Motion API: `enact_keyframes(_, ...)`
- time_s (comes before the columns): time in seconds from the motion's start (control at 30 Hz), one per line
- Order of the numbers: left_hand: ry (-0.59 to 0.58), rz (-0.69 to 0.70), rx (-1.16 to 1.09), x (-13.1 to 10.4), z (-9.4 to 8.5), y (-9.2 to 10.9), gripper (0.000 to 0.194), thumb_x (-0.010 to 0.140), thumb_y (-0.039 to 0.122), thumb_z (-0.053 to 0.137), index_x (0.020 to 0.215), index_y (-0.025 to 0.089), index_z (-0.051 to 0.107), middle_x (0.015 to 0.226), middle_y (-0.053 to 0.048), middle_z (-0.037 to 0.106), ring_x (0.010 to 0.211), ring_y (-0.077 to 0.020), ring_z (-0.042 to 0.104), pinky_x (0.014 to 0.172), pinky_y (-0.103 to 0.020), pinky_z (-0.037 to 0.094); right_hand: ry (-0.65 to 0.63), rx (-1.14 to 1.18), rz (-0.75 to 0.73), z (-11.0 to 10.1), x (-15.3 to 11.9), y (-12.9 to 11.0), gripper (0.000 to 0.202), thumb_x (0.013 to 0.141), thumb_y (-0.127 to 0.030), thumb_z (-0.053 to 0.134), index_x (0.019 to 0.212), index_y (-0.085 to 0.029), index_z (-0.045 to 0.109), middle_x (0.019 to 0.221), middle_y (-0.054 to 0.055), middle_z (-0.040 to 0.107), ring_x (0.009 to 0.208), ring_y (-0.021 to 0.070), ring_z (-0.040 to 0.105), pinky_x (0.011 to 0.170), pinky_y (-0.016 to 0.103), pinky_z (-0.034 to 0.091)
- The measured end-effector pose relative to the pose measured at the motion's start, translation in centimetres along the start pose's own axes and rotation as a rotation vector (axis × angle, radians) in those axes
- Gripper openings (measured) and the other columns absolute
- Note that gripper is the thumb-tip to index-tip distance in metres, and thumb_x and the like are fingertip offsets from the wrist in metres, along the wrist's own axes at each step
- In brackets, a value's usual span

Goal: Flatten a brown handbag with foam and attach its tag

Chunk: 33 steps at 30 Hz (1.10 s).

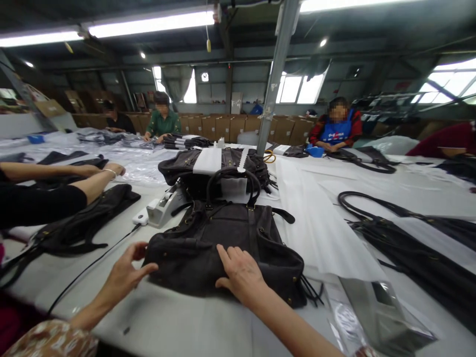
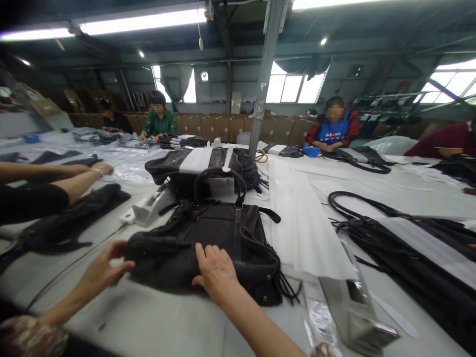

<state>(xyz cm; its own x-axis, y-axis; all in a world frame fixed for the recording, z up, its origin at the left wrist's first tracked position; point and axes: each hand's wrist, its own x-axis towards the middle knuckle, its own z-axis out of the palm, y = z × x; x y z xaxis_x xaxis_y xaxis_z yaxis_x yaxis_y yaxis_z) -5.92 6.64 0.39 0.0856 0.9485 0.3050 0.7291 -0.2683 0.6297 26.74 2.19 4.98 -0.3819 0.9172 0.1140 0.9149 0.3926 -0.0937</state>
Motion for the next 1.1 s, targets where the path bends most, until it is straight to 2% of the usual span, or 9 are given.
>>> enact_keyframes(0.07, -0.258, -0.117, -0.173, -1.4, 0.0, -1.1, 0.061, 0.074, 0.051, 0.067, 0.121, 0.019, 0.045, 0.106, -0.006, 0.066, 0.088, -0.0236, 0.066, 0.079, -0.037, 0.055, 0.017, 0.003, -0.028, 0.0, -0.2, 0.5, 0.087, 0.064, -0.045, 0.080, 0.134, -0.013, 0.041, 0.103, 0.011, 0.060, 0.093, 0.0269, 0.056, 0.079, 0.039, 0.046)
enact_keyframes(0.13, -0.338, -0.135, -0.258, -2.0, 0.4, -1.5, 0.063, 0.074, 0.047, 0.068, 0.124, 0.018, 0.043, 0.114, -0.008, 0.065, 0.098, -0.0250, 0.065, 0.087, -0.039, 0.054, 0.024, 0.025, -0.048, -0.1, -0.3, 0.8, 0.083, 0.066, -0.047, 0.078, 0.133, -0.014, 0.041, 0.102, 0.010, 0.060, 0.092, 0.0261, 0.055, 0.079, 0.039, 0.046)
enact_keyframes(0.27, -0.258, -0.088, -0.247, -1.3, 1.4, -1.0, 0.060, 0.075, 0.048, 0.065, 0.124, 0.017, 0.047, 0.122, -0.009, 0.063, 0.114, -0.0272, 0.057, 0.100, -0.042, 0.047, 0.009, 0.050, -0.056, -0.6, -0.4, 1.1, 0.077, 0.069, -0.046, 0.076, 0.132, -0.015, 0.042, 0.101, 0.009, 0.060, 0.092, 0.0251, 0.055, 0.080, 0.038, 0.046)
enact_keyframes(0.53, -0.162, -0.041, -0.210, -1.0, 2.2, -0.7, 0.044, 0.082, 0.052, 0.054, 0.109, 0.018, 0.058, 0.105, -0.004, 0.070, 0.103, -0.0252, 0.062, 0.091, -0.035, 0.051, -0.028, 0.158, 0.074, -2.7, -0.7, 2.4, 0.069, 0.070, -0.044, 0.075, 0.127, -0.019, 0.046, 0.105, 0.007, 0.061, 0.097, 0.0233, 0.059, 0.080, 0.033, 0.046)
enact_keyframes(0.67, -0.189, -0.035, -0.084, -1.2, 3.5, -2.0, 0.046, 0.086, 0.049, 0.050, 0.122, 0.021, 0.049, 0.108, -0.005, 0.069, 0.099, -0.0259, 0.065, 0.089, -0.036, 0.052, -0.067, 0.058, 0.087, -0.7, -0.6, 2.1, 0.017, 0.081, -0.030, 0.066, 0.091, -0.020, 0.057, 0.093, 0.002, 0.063, 0.085, 0.0191, 0.062, 0.068, 0.028, 0.044)
enact_keyframes(0.8, -0.162, -0.054, -0.037, -1.5, 3.9, -2.8, 0.045, 0.089, 0.047, 0.046, 0.125, 0.022, 0.039, 0.107, -0.007, 0.067, 0.096, -0.0237, 0.065, 0.085, -0.037, 0.054, -0.006, -0.059, 0.036, 2.3, -0.9, 1.9, 0.004, 0.088, -0.017, 0.053, 0.086, -0.019, 0.055, 0.087, 0.003, 0.064, 0.078, 0.0174, 0.061, 0.064, 0.029, 0.041)
enact_keyframes(0.87, -0.037, 0.025, 0.050, -1.9, 3.1, -2.3, 0.049, 0.087, 0.048, 0.052, 0.124, 0.022, 0.037, 0.103, -0.006, 0.065, 0.090, -0.0231, 0.065, 0.081, -0.038, 0.055, 0.009, -0.070, 0.033, 3.1, -1.0, 1.9, 0.006, 0.089, -0.016, 0.050, 0.085, -0.019, 0.054, 0.085, 0.003, 0.063, 0.077, 0.0177, 0.061, 0.065, 0.029, 0.040)
enact_keyframes(0.97, 0.194, 0.386, 0.278, -2.5, 1.4, 0.1, 0.056, 0.079, 0.044, 0.066, 0.124, 0.025, 0.037, 0.110, -0.009, 0.060, 0.104, -0.0252, 0.060, 0.094, -0.044, 0.048, 0.019, -0.063, 0.030, 3.3, -0.8, 2.1, 0.003, 0.089, -0.021, 0.053, 0.087, -0.019, 0.054, 0.086, 0.003, 0.063, 0.078, 0.0190, 0.061, 0.065, 0.030, 0.041)
enact_keyframes(1.1, -0.064, 0.743, 0.540, -1.0, 0.6, 4.5, 0.078, 0.073, 0.055, 0.069, 0.136, 0.023, 0.036, 0.135, -0.015, 0.049, 0.129, -0.0329, 0.041, 0.113, -0.054, 0.022, 0.021, -0.062, 0.010, 2.7, -0.5, 2.3, 0.011, 0.086, -0.029, 0.060, 0.087, -0.020, 0.053, 0.086, 0.002, 0.063, 0.078, 0.0190, 0.060, 0.063, 0.029, 0.041)
